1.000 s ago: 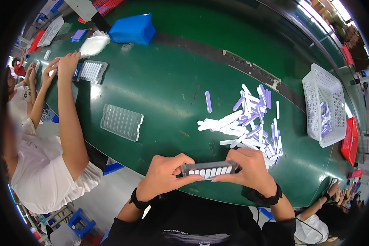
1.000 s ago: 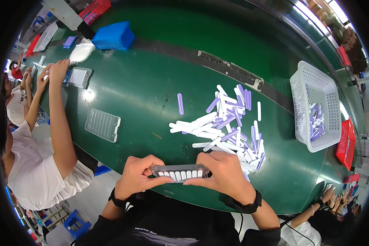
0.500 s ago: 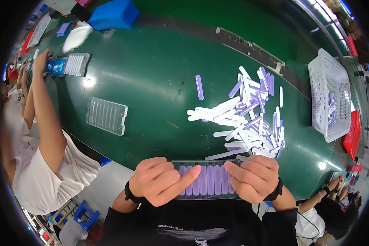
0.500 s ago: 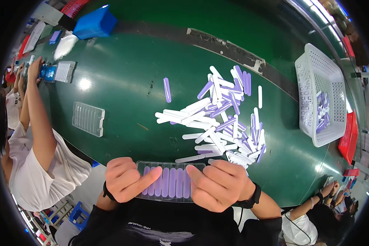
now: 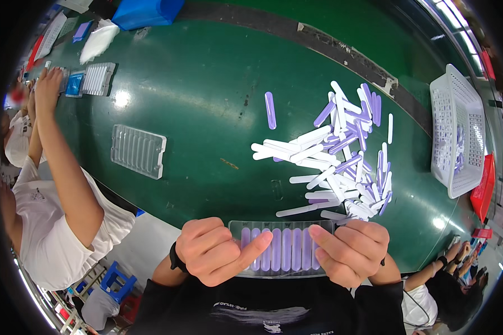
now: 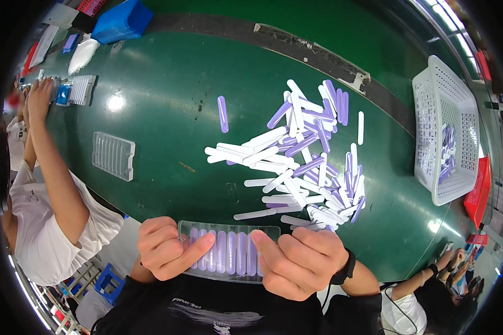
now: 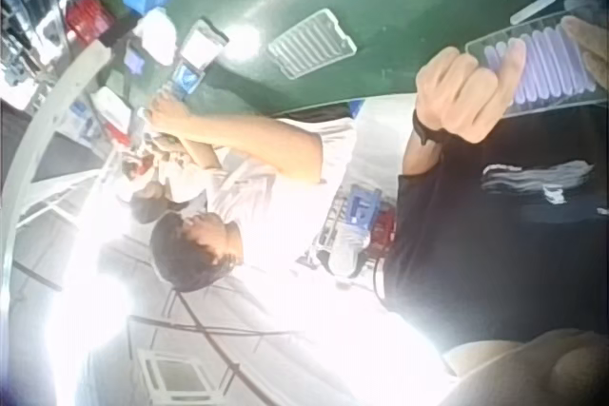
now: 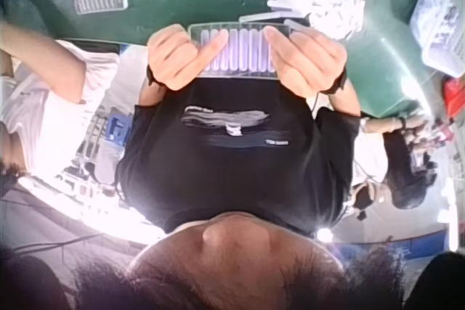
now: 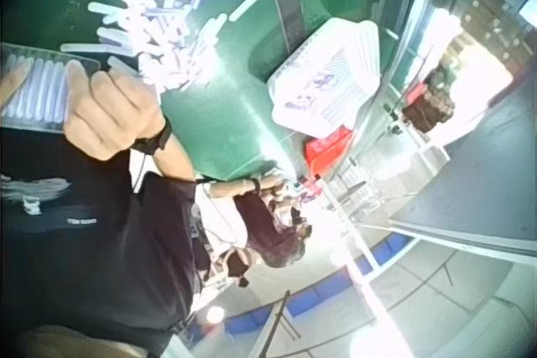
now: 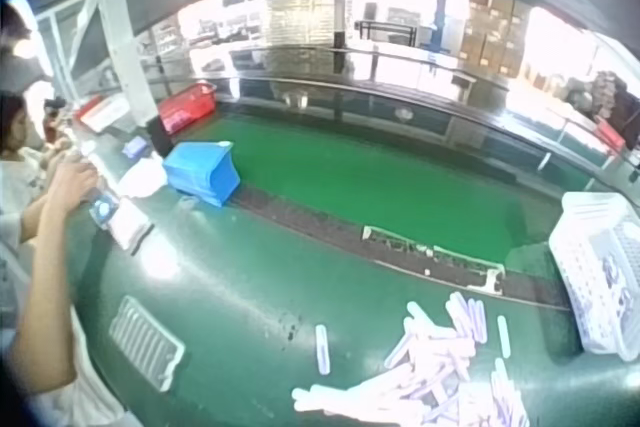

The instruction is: Sorting and placing purple and white plastic strips into a tray at an assembly line.

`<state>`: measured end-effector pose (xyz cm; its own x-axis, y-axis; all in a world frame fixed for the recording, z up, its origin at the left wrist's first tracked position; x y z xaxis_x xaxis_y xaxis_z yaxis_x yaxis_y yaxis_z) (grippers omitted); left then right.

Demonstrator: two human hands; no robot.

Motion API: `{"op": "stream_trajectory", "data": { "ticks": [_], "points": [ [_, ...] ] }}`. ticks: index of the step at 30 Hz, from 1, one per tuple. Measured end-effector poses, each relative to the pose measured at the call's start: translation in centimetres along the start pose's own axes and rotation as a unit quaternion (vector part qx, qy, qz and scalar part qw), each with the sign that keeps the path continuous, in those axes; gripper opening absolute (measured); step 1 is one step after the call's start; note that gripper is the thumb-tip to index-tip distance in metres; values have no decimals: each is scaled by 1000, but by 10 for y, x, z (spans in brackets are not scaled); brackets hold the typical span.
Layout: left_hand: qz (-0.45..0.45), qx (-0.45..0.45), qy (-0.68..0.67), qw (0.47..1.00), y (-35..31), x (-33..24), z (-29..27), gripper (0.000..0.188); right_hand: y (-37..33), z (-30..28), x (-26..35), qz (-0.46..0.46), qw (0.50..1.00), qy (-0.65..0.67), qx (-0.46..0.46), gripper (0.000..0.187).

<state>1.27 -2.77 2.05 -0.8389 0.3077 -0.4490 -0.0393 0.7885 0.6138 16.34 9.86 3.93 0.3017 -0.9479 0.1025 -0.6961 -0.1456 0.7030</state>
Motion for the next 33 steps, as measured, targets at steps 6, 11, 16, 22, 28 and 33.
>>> {"op": "stream_trajectory", "data": {
  "ticks": [6,11,16,22,28,33],
  "points": [
    [7,-11,9,1000,-1,0,0,79,-1,0,-1,7,1000,3,16,23],
    [3,3,10,1000,2,1,0,77,-1,-2,-5,20,999,12,31,21],
    [3,-7,12,1000,1,0,1,74,-1,-1,-5,14,999,3,40,17],
    [5,-15,12,1000,-3,0,-1,72,0,0,-3,19,999,1,39,16],
    [4,-14,-4,1000,-6,1,-1,56,1,0,0,17,998,-3,58,16],
    [17,-48,-26,998,-9,-4,-7,47,3,-5,6,-4,999,-13,51,13]
  ]
}}
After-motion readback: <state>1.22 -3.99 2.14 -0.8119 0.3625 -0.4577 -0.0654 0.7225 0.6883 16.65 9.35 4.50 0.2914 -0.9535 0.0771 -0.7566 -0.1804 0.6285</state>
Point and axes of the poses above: each hand's wrist, its own y-axis towards the middle knuckle, its own z-axis out of the palm, x = y × z, the point moved 7 cm from there along y, towards the middle knuckle, and after that the axes turned 7 degrees about -z, right-handed, at the moved point
